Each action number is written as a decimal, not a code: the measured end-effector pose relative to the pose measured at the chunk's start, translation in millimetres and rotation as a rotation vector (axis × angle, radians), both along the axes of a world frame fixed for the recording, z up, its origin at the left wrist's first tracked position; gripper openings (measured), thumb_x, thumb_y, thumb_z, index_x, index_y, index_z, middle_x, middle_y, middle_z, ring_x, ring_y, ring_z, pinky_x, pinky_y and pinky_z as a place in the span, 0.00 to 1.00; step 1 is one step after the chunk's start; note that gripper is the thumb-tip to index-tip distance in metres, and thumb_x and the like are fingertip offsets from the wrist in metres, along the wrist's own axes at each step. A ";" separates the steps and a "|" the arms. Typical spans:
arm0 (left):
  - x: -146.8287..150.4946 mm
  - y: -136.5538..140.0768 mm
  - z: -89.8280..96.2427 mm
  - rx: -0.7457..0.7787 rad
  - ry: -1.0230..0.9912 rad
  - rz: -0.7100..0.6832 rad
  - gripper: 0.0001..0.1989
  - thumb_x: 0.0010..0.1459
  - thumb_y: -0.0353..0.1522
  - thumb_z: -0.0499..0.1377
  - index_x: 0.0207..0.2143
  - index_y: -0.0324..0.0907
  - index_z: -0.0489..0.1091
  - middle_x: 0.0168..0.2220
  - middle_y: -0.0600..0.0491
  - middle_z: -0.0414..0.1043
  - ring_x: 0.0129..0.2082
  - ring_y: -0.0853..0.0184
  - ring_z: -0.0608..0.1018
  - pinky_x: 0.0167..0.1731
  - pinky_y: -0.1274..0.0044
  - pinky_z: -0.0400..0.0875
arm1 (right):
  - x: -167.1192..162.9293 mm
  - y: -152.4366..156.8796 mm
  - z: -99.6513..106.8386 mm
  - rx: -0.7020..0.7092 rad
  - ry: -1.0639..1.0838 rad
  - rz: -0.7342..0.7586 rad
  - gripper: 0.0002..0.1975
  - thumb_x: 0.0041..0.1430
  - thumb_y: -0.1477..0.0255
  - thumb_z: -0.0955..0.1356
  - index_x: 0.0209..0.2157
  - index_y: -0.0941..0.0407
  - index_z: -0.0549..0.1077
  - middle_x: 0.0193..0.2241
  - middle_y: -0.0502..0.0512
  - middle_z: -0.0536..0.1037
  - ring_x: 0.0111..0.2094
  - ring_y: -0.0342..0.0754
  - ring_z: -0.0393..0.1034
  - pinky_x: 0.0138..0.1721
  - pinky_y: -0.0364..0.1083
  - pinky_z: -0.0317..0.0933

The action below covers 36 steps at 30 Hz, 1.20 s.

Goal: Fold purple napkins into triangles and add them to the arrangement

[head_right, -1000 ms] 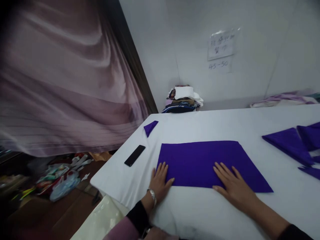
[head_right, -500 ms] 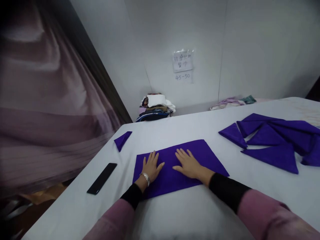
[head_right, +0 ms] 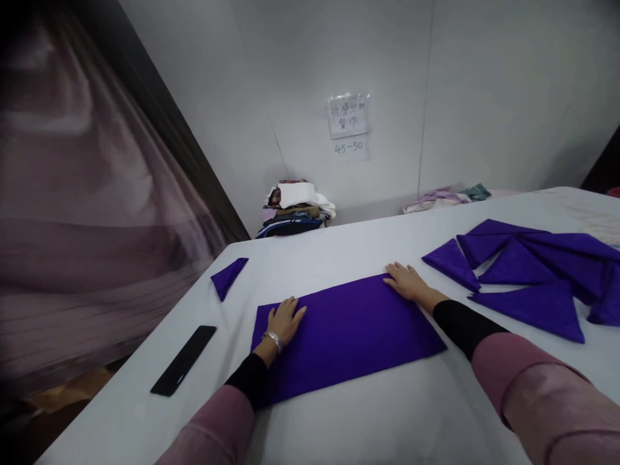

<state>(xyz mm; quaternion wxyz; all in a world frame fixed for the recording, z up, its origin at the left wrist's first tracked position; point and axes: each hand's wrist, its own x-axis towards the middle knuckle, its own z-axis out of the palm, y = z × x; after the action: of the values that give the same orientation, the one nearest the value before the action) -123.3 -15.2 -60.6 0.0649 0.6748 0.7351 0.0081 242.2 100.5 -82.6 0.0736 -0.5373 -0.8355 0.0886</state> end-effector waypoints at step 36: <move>-18.8 -29.3 173.7 0.554 0.209 -0.480 0.08 0.56 0.29 0.53 0.36 0.42 0.71 0.36 0.50 0.72 0.39 0.62 0.71 0.41 0.70 0.64 | 37.4 -59.2 157.6 0.657 -0.033 0.295 0.10 0.57 0.74 0.59 0.31 0.58 0.71 0.29 0.58 0.74 0.34 0.51 0.66 0.40 0.50 0.57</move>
<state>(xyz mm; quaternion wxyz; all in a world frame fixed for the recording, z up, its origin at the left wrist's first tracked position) -142.1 -44.5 113.1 -0.1954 0.8169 0.5288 0.1221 279.6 41.3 75.0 0.2154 -0.3600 -0.8890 -0.1836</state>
